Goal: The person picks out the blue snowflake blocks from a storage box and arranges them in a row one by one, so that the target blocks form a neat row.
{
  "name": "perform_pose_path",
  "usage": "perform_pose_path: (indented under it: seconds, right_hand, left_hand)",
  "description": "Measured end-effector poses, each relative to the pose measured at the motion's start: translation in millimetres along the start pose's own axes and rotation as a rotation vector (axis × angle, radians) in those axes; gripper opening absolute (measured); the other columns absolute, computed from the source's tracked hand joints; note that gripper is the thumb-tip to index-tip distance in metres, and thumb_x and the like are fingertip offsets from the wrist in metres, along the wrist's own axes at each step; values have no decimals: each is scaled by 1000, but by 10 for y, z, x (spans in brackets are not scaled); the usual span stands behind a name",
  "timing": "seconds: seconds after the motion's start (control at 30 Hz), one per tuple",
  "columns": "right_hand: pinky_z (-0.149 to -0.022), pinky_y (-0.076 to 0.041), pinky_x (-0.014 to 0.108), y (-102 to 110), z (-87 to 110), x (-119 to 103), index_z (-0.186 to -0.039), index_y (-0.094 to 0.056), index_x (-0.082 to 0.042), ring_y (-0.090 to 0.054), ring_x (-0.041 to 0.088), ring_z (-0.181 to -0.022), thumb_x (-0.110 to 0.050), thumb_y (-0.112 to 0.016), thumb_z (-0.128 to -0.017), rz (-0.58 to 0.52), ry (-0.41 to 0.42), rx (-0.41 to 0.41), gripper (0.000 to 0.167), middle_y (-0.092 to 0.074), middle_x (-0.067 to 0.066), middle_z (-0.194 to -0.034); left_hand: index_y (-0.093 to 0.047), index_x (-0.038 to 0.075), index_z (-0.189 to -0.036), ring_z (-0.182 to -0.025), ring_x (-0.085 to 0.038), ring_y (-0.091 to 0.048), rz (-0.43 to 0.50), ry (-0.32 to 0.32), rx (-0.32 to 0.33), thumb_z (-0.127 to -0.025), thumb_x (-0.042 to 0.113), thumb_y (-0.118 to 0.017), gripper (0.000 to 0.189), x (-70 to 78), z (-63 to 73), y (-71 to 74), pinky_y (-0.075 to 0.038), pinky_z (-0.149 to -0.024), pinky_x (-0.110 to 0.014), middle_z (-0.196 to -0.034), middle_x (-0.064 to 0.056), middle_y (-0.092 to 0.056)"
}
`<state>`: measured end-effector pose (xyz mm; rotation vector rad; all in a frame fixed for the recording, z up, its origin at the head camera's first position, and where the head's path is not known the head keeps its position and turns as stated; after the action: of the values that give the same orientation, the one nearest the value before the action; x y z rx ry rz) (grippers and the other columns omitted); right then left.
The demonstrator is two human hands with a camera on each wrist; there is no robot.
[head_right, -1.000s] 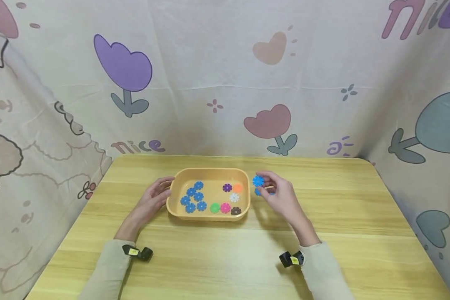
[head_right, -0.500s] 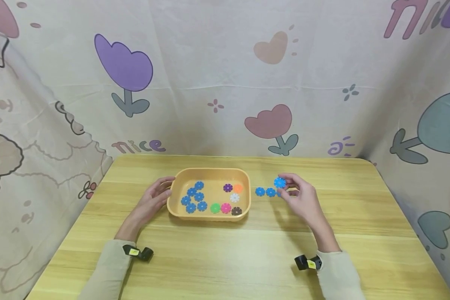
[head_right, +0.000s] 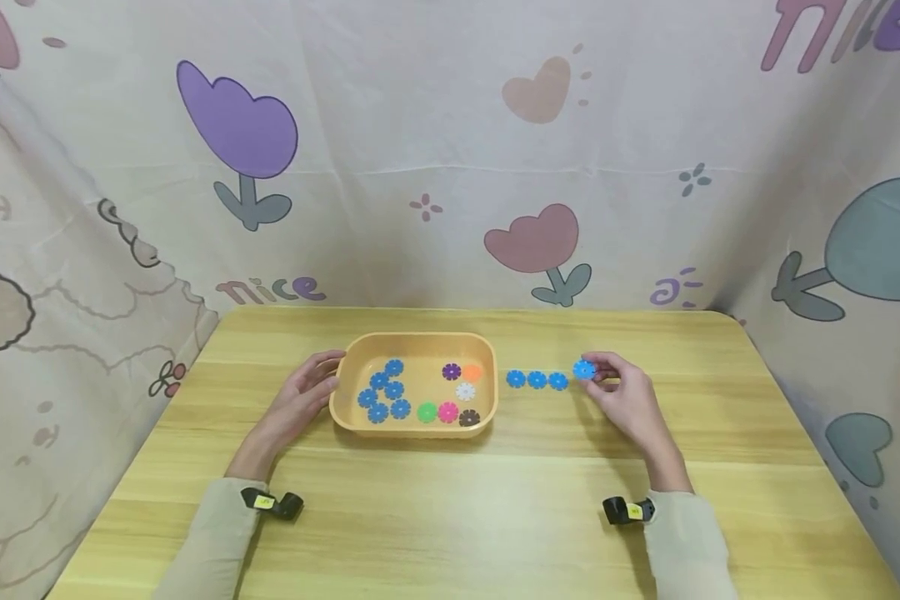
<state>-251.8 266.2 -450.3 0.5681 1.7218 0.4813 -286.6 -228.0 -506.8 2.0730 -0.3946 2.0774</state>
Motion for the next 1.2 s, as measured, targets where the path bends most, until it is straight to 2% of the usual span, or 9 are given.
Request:
perform_pose_path:
  seconds: [0.2, 0.33, 0.73, 1.03, 1.2]
  right_hand:
    - [-77, -51, 8, -53, -19, 119, -125, -66, 5, -63, 25, -94, 0, -75, -91, 62, -19, -38, 36, -67, 19, -102]
    - [-74, -51, 10, -112, -15, 206, -127, -65, 5, -65, 30, -95, -3, -75, -92, 92, -52, -74, 37, -67, 19, -104]
    - [-74, -50, 27, -135, 33, 299, -124, -68, 5, -60, 29, -93, -9, -77, -92, 161, -90, -51, 35, -66, 19, -105]
    - [-76, -48, 28, -136, -30, 338, -125, -69, 2, -57, 27, -94, -14, -78, -93, 148, -98, -35, 37, -66, 18, -109]
    - [-76, -47, 28, -164, -36, 366, -127, -68, 1, -56, 26, -95, -15, -77, -94, 141, -110, -65, 37, -65, 17, -110]
  left_hand:
    - [-44, 10, -151, -136, -25, -51, -19, -8, 6, -104, 15, -62, 51, 12, 13, 43, -52, -103, -33, -155, -15, -43]
    - [-44, 9, -151, -135, -25, -52, -13, -2, 10, -104, 14, -61, 51, 1, 39, 58, -52, -103, -34, -155, -15, -44]
    - [-45, 8, -150, -135, -25, -52, -6, -10, -9, -104, 12, -61, 49, -21, -8, 1, -51, -104, -34, -154, -16, -45]
    - [-45, 7, -150, -136, -26, -51, 3, -16, -9, -103, 13, -62, 51, 16, -30, 2, -52, -104, -35, -154, -17, -44]
    - [-44, 8, -151, -137, -26, -50, -12, -8, 1, -103, 13, -62, 50, -1, -9, 15, -52, -104, -34, -155, -16, -44]
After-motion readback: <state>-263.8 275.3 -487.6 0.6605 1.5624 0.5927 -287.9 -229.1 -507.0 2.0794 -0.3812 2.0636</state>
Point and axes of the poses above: each hand's wrist, its own z-axis away from the middle knuckle, its own y-axis out of the back of the hand, x = y × z, the point moved 8 cm from there along -z, towards the middle knuckle
